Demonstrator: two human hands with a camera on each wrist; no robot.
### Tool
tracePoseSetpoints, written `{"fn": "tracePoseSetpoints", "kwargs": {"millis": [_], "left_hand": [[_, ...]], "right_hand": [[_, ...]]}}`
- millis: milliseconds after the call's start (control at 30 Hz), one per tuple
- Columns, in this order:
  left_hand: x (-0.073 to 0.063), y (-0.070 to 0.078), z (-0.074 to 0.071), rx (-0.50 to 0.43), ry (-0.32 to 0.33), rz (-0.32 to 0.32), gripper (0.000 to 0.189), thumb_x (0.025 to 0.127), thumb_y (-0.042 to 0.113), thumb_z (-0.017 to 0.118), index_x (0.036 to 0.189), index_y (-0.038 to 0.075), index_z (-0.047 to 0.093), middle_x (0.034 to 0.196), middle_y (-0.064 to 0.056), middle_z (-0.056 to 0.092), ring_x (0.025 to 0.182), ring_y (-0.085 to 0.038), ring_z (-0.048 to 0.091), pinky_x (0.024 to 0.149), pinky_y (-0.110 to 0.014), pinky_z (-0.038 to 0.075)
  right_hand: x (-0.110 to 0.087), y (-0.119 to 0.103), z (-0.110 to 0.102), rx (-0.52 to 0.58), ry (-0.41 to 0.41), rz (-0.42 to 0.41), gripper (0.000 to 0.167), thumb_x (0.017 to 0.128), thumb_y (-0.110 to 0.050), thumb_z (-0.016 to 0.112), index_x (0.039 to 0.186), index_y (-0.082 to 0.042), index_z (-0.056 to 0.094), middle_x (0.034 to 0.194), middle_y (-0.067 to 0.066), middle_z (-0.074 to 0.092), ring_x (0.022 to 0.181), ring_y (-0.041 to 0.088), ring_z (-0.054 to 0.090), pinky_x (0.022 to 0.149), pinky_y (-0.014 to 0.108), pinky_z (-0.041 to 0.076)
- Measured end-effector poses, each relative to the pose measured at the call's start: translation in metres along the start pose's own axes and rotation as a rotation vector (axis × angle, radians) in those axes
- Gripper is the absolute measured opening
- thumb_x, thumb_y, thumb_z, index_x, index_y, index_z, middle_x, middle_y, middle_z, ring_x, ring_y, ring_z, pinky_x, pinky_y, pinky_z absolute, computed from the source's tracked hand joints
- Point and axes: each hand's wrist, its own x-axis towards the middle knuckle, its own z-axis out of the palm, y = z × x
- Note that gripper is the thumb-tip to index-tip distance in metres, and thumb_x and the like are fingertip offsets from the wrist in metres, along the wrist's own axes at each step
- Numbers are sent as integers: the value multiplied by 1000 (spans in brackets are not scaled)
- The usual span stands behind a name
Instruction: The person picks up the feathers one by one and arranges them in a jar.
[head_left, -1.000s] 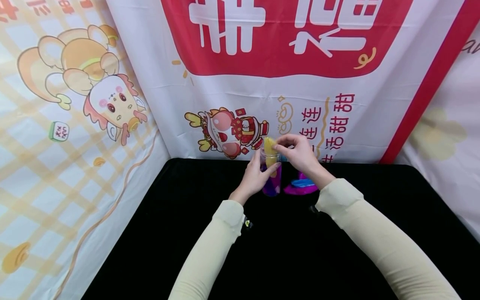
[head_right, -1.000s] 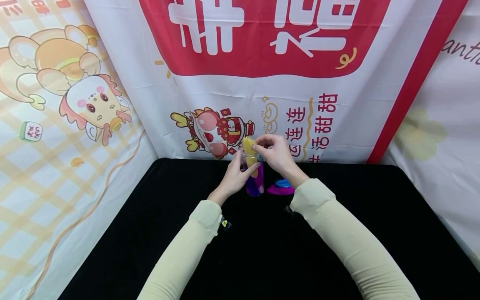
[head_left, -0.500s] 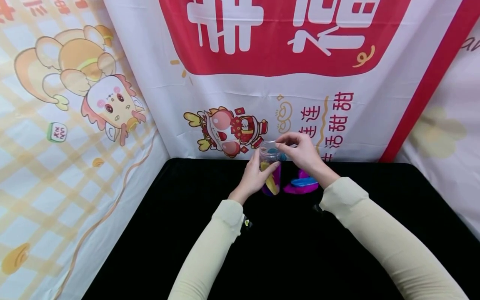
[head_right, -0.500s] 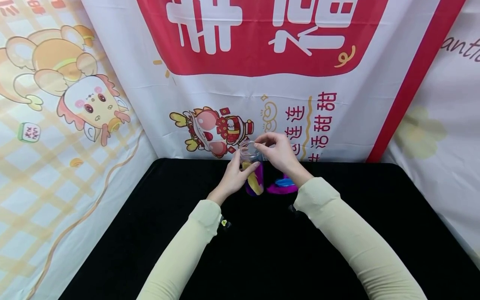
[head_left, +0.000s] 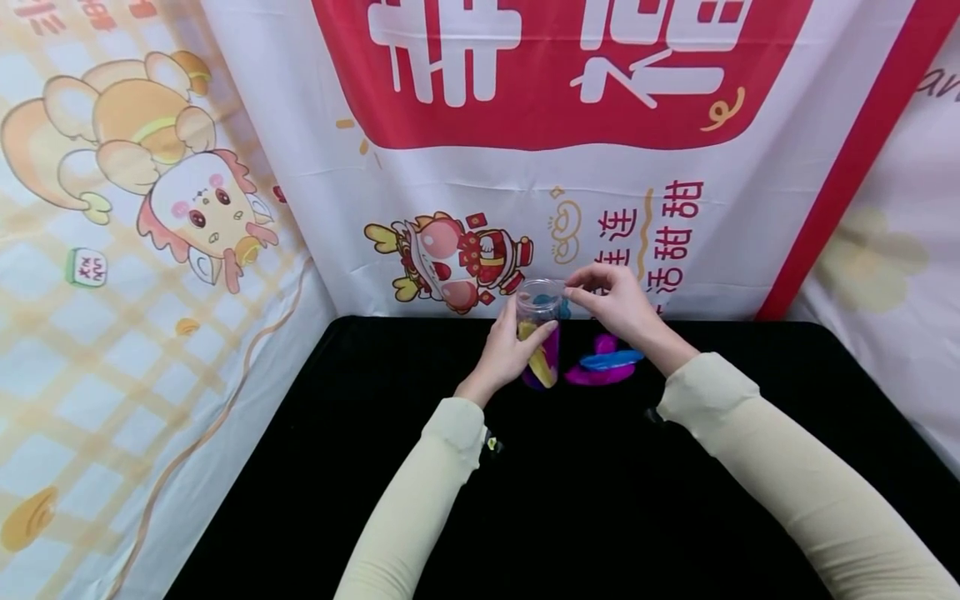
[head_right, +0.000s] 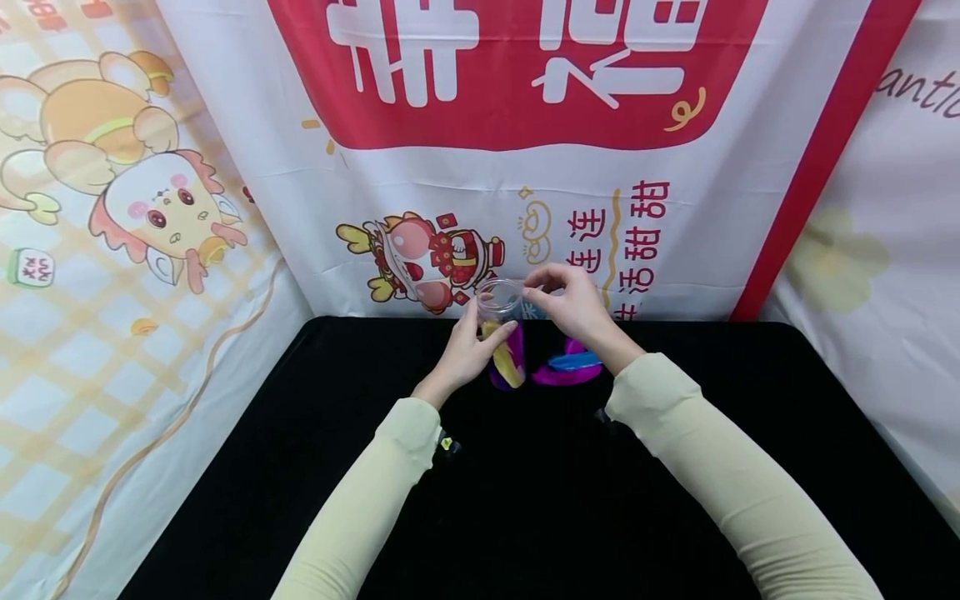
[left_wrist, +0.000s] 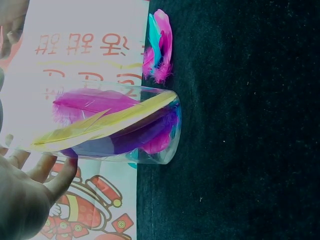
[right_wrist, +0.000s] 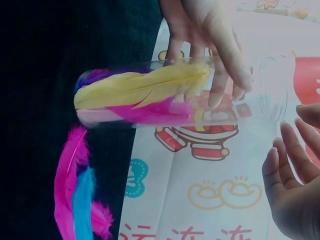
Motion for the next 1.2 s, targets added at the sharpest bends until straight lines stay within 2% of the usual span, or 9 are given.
{"fn": "tracePoseSetpoints", "kwargs": {"millis": [233,333,500,633,733,833,1000,1200], "left_hand": [[0,-1,0,5,-1,-13,81,97,55,66,160,24,25,154,-8,43,141,-23,45,115,-43,39],[0,-1,-1,8,-4,-15,82,96,57,65,160,24,26,154,-8,43,141,-23,45,115,-44,39],[1,0,-2,8,-3,-7,82,97,55,65,160,22,26,155,-9,41,143,-25,43,116,-46,38],[1,-2,-2,14,-3,-6,87,95,60,64,162,20,24,157,-9,40,144,-25,41,117,-45,37],[1,-2,-1,14,-1,-3,87,96,58,65,162,19,23,157,-10,39,144,-25,41,117,-46,36],[1,-3,-1,6,5,3,83,97,50,67,161,18,25,156,-11,40,144,-27,42,117,-47,36],[2,-4,-1,2,9,-1,80,97,52,67,159,19,28,154,-10,42,142,-26,43,116,-47,37],[1,-2,-1,1,8,-12,80,97,52,67,160,23,27,154,-8,43,142,-24,43,116,-46,38]], "right_hand": [[-4,13,-2,31,12,34,24,98,-23,72,113,-4,73,106,12,71,88,23,64,68,29,57],[-4,20,-3,34,32,20,20,98,-20,72,110,-4,73,104,11,72,85,19,66,69,29,58],[-6,30,-7,8,53,12,18,97,-17,72,110,-4,74,103,14,73,85,23,67,69,28,57],[-6,38,-11,-6,46,26,19,98,-19,72,110,-5,73,102,13,72,88,30,66,69,31,56],[-6,45,-13,-14,49,38,18,98,-19,72,110,-5,73,102,12,73,89,29,66,70,31,56],[-6,52,-14,-26,57,56,20,98,-19,72,111,-4,73,106,12,74,90,23,66,70,27,54],[-8,59,-17,-49,33,81,26,99,-22,71,116,-2,72,112,16,73,99,25,65,76,24,52],[-9,76,-19,-125,-39,90,24,98,-22,71,114,-4,72,114,15,72,100,28,66,83,33,53]]}}
